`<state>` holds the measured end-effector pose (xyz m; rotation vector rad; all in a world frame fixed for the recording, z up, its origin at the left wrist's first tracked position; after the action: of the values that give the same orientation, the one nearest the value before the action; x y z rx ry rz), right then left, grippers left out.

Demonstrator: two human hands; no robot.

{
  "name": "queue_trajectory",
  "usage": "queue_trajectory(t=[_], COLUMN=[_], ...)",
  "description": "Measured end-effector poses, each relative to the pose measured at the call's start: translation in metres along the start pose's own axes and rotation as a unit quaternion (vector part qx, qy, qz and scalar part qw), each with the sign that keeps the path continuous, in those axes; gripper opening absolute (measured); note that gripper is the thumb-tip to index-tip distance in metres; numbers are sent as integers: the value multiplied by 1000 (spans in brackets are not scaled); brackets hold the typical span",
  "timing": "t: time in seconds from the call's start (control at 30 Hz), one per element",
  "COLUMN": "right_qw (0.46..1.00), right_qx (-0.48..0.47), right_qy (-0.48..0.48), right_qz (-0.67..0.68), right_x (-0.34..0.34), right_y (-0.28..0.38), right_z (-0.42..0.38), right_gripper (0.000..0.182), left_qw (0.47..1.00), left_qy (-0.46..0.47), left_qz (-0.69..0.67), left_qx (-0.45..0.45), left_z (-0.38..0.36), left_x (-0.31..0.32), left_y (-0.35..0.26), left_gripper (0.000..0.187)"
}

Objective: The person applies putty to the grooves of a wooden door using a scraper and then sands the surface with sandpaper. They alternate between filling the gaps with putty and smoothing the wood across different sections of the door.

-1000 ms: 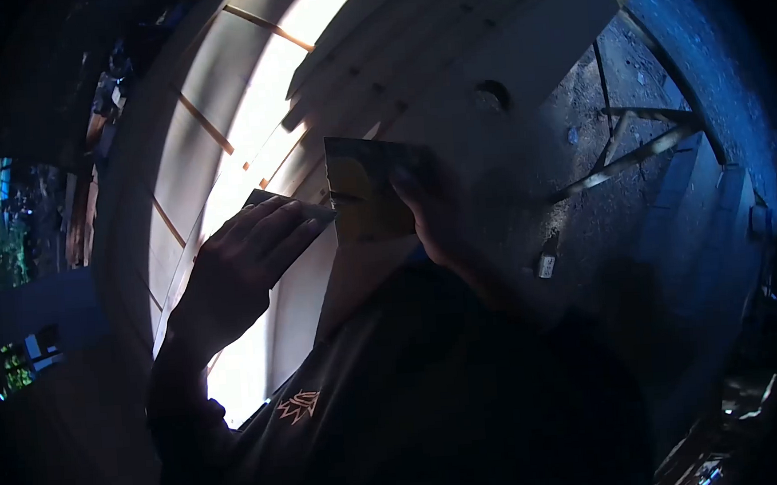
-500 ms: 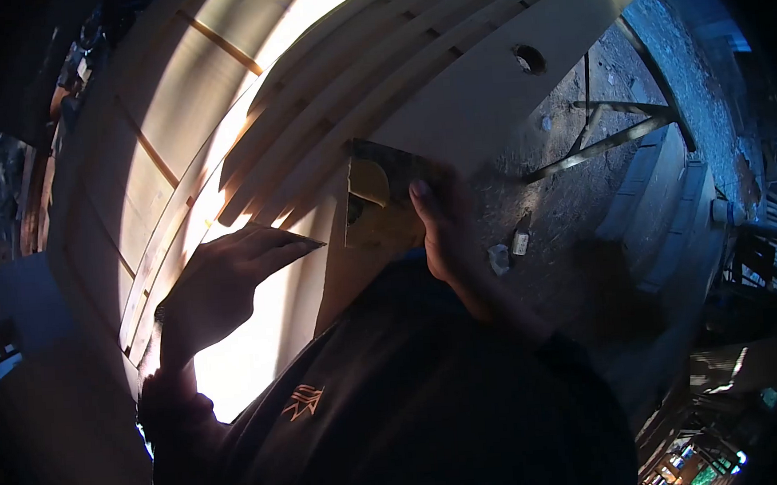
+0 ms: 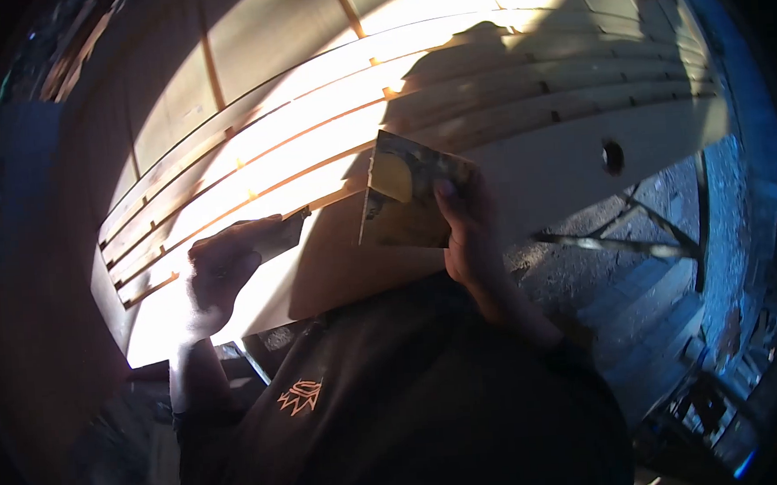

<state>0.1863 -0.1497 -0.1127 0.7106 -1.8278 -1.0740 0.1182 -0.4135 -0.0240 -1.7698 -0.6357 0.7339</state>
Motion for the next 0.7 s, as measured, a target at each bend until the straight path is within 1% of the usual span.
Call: queue_trajectory(t=[0.03,0.07,0.1,0.13,0.17,0.2,0.23,0.27,0.33,0.37,0.4,0.43,0.47,0.5,0.53,0.57,0.6,0.63,0.67,0.7], right_qw=[1000,999,996,994,992,987,981,975,969,967,967,967,968,961,944,913,895,894,882,864], right_qx=[16,42,70,66,61,89,114,135,162,169,157,143,127,133,60,-15,-62,-92,-136,-182], right_qy=[-7,20,51,81,107,134,156,173,166,161,168,174,178,175,207,236,235,241,260,280], right_qz=[-21,-13,-5,-14,-22,-25,-30,-38,-79,-100,-108,-116,-125,-167,-250,-332,-374,-367,-367,-378], right_x=[-2,1,5,5,5,13,23,30,38,42,52,61,69,71,69,62,68,78,93,105], right_y=[-3,-2,-3,-6,-12,-15,-14,-16,-32,-36,-41,-45,-48,-50,-54,-62,-63,-61,-58,-55], right_z=[8,15,22,28,34,36,38,38,38,38,35,32,28,26,25,23,20,19,15,9], right_gripper=[25,26,27,28,30,32,33,34,36,38,38,39,40,43,43,43,45,46,49,51], left_qw=[999,994,984,982,971,959,932,907,853,824,794,769,745,708,665,667,668,669,670,670], left_qy=[-43,-90,-103,-148,-193,-232,-278,-344,-434,-467,-497,-518,-565,-579,-590,-565,-539,-511,-502,-500], left_qz=[28,58,98,94,106,117,94,144,222,230,235,304,276,350,420,435,448,460,486,500], left_qx=[-6,-15,-104,-72,-94,-115,-211,-196,-186,-225,-260,-220,-222,-203,-183,-216,-250,-283,-251,-229], left_z=[-9,-19,-30,-44,-60,-76,-93,-112,-161,-179,-197,-216,-233,-248,-258,-259,-258,-260,-252,-252], left_x=[1,2,1,0,-5,-9,-16,-24,-48,-61,-78,-95,-111,-129,-146,-163,-174,-186,-191,-195], left_y=[2,-1,-1,8,11,12,9,14,41,45,52,70,91,118,139,151,154,159,150,161], left_gripper=[36,37,38,39,39,39,38,38,38,38,39,37,34,35,35,36,36,36,39,41])
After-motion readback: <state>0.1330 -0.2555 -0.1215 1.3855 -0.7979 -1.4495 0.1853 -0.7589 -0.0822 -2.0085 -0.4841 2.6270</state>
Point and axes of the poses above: each hand's wrist, its own z-axis towards the middle knuckle, its own x-axis out of the palm, y = z × x, the point moved 4 cm from there along z, towards the middle knuckle, and after that the axes turned 3 degrees about -x, right-handed, at the moved point
